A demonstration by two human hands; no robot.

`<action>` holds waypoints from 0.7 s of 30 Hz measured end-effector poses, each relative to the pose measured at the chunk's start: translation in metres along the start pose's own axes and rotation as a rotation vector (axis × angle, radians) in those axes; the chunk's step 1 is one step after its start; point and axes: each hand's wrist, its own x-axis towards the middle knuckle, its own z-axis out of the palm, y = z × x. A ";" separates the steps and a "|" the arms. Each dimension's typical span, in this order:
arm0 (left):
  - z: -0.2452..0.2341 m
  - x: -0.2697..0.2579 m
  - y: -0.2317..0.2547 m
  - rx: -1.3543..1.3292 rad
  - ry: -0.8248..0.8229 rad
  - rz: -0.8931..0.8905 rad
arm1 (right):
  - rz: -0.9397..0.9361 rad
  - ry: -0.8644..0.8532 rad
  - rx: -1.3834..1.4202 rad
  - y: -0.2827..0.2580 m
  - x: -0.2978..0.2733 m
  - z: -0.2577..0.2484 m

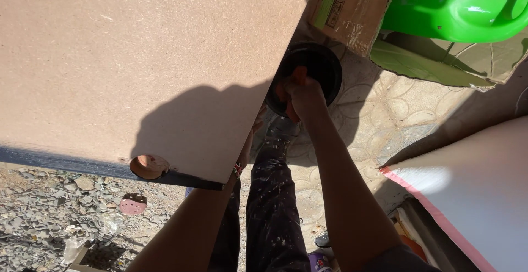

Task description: Painting a wooden furniture component with black paint using a sponge

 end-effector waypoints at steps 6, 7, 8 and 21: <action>-0.016 0.023 -0.052 -0.208 -0.049 0.002 | 0.021 -0.039 0.026 -0.015 -0.048 -0.010; -0.019 0.027 -0.053 -0.240 -0.058 0.007 | 0.019 -0.037 0.031 -0.023 -0.051 -0.012; -0.021 0.031 -0.054 -0.273 -0.067 0.012 | 0.017 -0.041 0.070 -0.031 -0.055 -0.013; -0.009 -0.078 0.072 -0.040 -0.127 -0.211 | 0.071 -0.172 0.730 0.004 -0.088 -0.040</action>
